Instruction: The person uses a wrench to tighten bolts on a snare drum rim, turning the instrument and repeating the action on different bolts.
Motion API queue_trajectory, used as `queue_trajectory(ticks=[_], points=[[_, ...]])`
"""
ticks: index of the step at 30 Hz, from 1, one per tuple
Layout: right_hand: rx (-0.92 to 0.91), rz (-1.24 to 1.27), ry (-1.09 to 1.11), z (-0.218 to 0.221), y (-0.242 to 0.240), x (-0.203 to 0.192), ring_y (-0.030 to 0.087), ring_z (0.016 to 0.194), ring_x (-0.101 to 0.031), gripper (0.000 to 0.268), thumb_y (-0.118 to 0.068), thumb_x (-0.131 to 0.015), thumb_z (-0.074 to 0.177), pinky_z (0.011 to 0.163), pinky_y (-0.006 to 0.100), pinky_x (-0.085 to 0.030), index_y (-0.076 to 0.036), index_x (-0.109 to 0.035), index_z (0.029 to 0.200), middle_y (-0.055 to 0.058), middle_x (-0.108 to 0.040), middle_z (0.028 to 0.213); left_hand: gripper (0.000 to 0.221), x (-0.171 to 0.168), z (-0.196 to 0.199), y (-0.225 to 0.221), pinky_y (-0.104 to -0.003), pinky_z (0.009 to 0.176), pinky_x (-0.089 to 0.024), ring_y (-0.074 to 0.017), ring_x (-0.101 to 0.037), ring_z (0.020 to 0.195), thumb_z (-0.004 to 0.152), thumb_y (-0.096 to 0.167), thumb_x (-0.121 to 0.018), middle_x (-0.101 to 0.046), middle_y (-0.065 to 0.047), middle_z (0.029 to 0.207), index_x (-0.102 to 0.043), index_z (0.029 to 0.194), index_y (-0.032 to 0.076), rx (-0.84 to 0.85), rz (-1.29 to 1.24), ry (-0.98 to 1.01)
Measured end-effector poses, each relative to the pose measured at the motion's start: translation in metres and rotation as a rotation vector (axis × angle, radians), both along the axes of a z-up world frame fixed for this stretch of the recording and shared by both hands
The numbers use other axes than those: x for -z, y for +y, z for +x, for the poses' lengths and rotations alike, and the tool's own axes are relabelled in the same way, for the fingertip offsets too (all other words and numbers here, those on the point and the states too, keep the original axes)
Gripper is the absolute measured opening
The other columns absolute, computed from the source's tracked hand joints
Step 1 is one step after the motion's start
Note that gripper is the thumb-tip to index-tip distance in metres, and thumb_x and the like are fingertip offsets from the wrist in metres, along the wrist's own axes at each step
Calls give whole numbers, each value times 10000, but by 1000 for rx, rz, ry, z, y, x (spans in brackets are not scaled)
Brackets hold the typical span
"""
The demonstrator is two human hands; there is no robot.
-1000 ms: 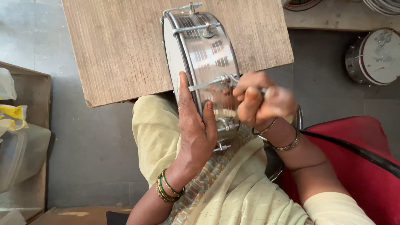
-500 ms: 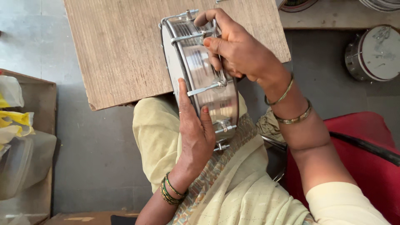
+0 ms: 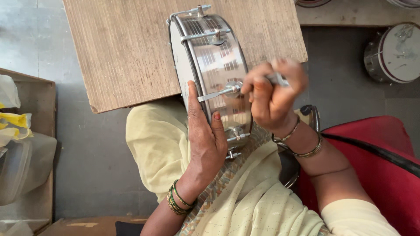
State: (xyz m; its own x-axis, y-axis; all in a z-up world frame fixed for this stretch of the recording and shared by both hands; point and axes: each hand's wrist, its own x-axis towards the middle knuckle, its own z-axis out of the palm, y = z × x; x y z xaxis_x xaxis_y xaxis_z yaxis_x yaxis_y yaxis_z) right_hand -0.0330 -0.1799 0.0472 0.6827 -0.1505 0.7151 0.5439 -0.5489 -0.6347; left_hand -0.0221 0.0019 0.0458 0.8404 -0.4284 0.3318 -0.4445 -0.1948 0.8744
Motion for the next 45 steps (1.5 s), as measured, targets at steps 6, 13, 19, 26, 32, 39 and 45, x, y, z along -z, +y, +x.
queue_trajectory(ticks=[6,13,19,26,32,39,45], points=[[-101,87,613,47,-21,-36,74,635,-588,324,-61,-435,1166,604,230,-496,-75,-380,1484,4,-563,746,608,0,0,0,-454,1317,-274,-455,-281,1600,1095,-2,-429,-224,-334,1688,-121,1602,-135,9,-5,16],[-158,294,648,53,-29,-46,66,482,-492,253,-119,-460,1155,396,187,-364,-83,-407,1400,38,-640,753,629,3,2,-2,-447,1319,-268,-447,-278,1602,1074,-24,-448,-221,-321,1693,-125,1604,-128,-7,-13,-2],[41,164,91,-4,-11,-20,116,557,-596,241,-174,-479,1236,484,194,-407,-144,-344,1433,80,-593,816,629,-3,2,0,-442,1319,-269,-440,-271,1608,1076,-19,-445,-222,-319,1696,-125,1607,-122,-7,4,23],[27,-32,18,-1,-1,-9,111,613,-584,308,-84,-445,1186,556,206,-496,-129,-290,1449,171,-571,968,598,-10,3,2,-429,1318,-272,-420,-297,1603,1117,31,-404,-228,-317,1699,-107,1614,-118,20,3,65],[-3,-90,403,41,-8,-45,115,624,-649,282,-32,-445,1186,569,261,-500,-77,-322,1435,17,-578,747,597,-10,6,0,-399,1284,-328,-368,-383,1560,1131,37,-371,-257,-306,1696,-71,1627,-109,37,-90,163],[-36,-135,525,87,-18,-40,112,576,-598,208,-68,-481,1137,506,289,-469,-49,-421,1336,-10,-556,755,586,0,14,-5,-418,1317,-273,-409,-302,1597,1124,14,-394,-250,-323,1689,-107,1621,-106,-14,-26,0],[-7,243,258,55,-26,-32,119,620,-575,191,-141,-439,1253,565,262,-473,-27,-363,1385,39,-584,805,594,-1,15,-9,-425,1312,-269,-418,-293,1603,1106,8,-417,-268,-324,1683,-131,1612,-117,-27,-59,37]])
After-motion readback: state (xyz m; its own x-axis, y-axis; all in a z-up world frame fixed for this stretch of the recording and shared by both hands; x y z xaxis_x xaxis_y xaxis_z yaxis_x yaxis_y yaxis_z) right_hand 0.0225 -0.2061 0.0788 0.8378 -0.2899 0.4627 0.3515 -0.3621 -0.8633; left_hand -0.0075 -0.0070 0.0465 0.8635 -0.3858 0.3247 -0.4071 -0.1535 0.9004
